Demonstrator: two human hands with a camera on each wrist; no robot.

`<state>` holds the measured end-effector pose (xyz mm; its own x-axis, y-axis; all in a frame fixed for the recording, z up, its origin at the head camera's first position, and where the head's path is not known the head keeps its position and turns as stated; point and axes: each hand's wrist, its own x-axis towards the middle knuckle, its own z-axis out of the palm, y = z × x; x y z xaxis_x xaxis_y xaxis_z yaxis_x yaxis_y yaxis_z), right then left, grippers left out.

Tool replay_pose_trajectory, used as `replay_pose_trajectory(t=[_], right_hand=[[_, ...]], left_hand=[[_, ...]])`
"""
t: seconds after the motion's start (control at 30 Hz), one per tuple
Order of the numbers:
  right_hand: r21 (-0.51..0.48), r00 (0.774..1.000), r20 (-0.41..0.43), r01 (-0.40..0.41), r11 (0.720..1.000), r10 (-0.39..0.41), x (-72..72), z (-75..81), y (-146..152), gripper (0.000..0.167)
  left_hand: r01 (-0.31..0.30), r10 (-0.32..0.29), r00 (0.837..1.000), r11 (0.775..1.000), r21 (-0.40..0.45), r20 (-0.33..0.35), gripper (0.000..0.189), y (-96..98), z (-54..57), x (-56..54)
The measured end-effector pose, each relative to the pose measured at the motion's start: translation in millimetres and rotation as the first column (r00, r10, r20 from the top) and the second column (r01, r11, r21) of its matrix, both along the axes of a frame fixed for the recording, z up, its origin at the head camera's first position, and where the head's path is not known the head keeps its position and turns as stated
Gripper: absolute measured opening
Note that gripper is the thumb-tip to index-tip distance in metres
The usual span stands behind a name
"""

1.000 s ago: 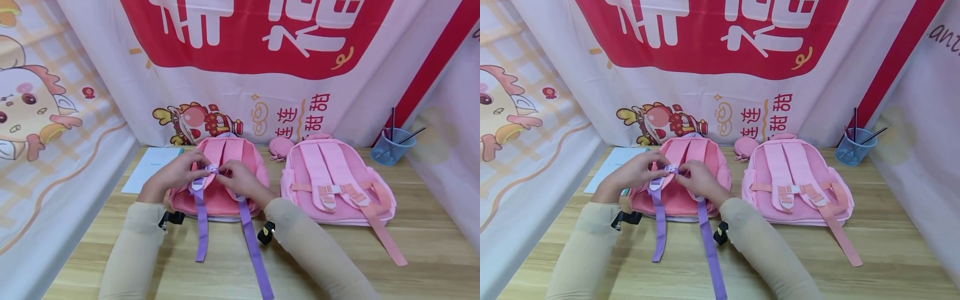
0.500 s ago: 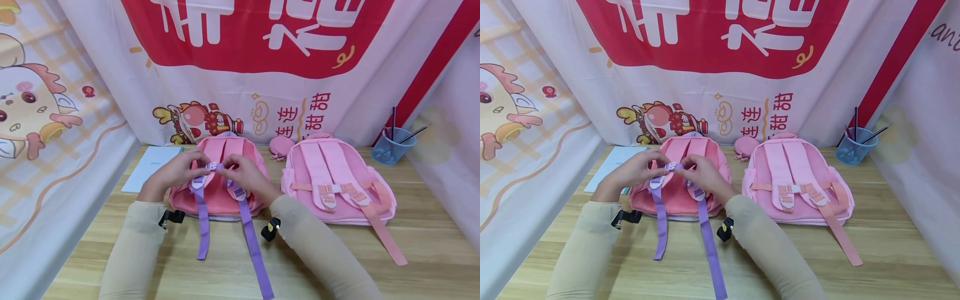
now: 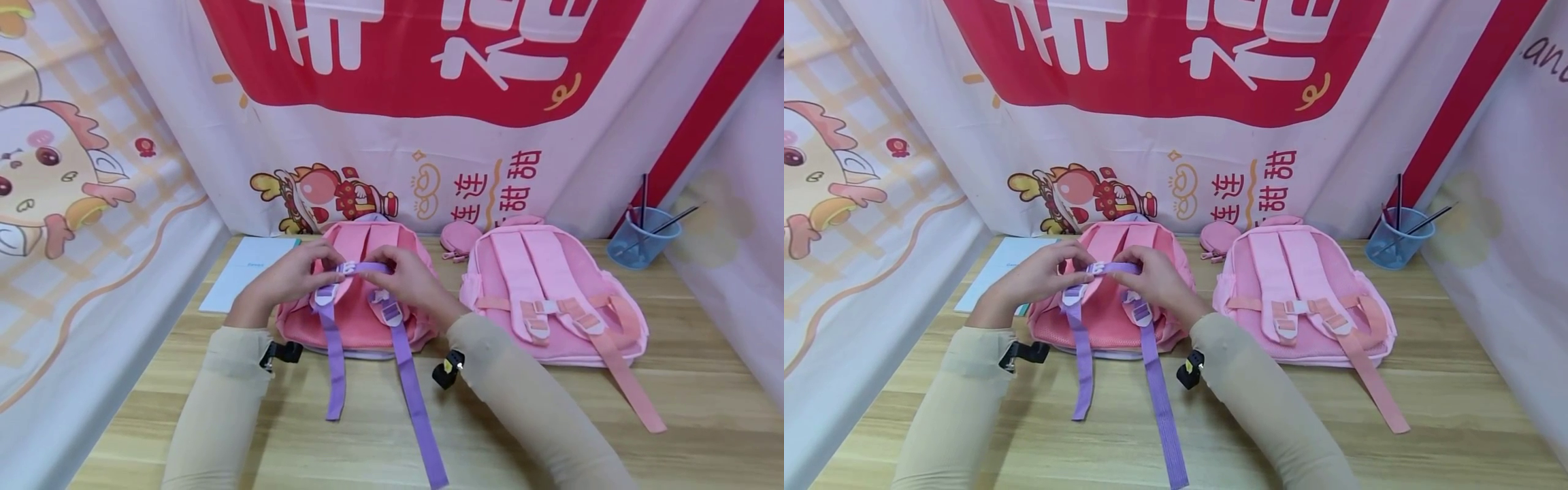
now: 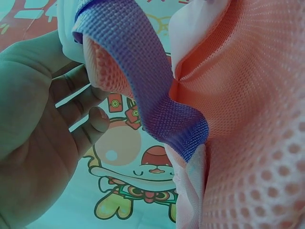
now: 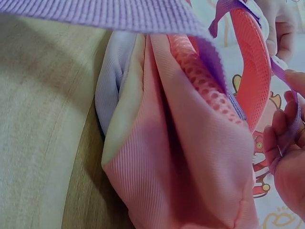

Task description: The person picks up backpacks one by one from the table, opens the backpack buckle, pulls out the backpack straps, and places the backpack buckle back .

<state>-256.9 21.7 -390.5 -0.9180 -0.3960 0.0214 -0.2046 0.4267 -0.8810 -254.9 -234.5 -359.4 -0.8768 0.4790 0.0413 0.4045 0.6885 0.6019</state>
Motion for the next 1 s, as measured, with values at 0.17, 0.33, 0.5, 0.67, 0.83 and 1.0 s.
replay_pose_trajectory(t=[0.17,0.33,0.5,0.67,0.83,1.0], right_hand=[[0.035,1.0,-0.007,-0.001,0.999,0.001,-1.3,-0.9,0.8,0.029],[0.062,0.999,-0.051,-0.016,0.998,0.019,-2.6,-3.7,0.4,0.03],[0.083,0.997,-0.065,-0.033,0.996,0.038,-3.4,-6.4,-3.0,0.031],[0.086,0.996,-0.08,-0.041,0.995,0.048,-2.0,-7.2,-7.9,0.032],[0.093,0.989,-0.136,-0.037,0.995,0.05,-0.8,-9.6,-10.8,0.031],[0.072,0.986,-0.162,-0.018,0.997,0.029,0.3,-9.5,-11.3,0.034]], left_hand=[[-0.008,0.008,1.0,1.0,0.008,-0.01,0.017,-0.1,-0.9,-0.4],[0.002,-0.001,0.999,1.0,0.019,-0.048,0.017,-0.5,-2.4,-1.2],[0.01,-0.007,0.997,0.999,0.038,-0.079,0.018,-1.8,-3.8,-1.2],[-0.001,0.005,0.997,0.999,0.051,-0.076,0.02,-2.2,-3.6,-1.1],[-0.016,0.018,0.998,0.999,0.037,-0.057,0.021,-1.8,-3.1,-0.9],[-0.015,0.017,0.999,0.999,0.04,-0.052,0.02,-1.5,-2.7,-0.7]])
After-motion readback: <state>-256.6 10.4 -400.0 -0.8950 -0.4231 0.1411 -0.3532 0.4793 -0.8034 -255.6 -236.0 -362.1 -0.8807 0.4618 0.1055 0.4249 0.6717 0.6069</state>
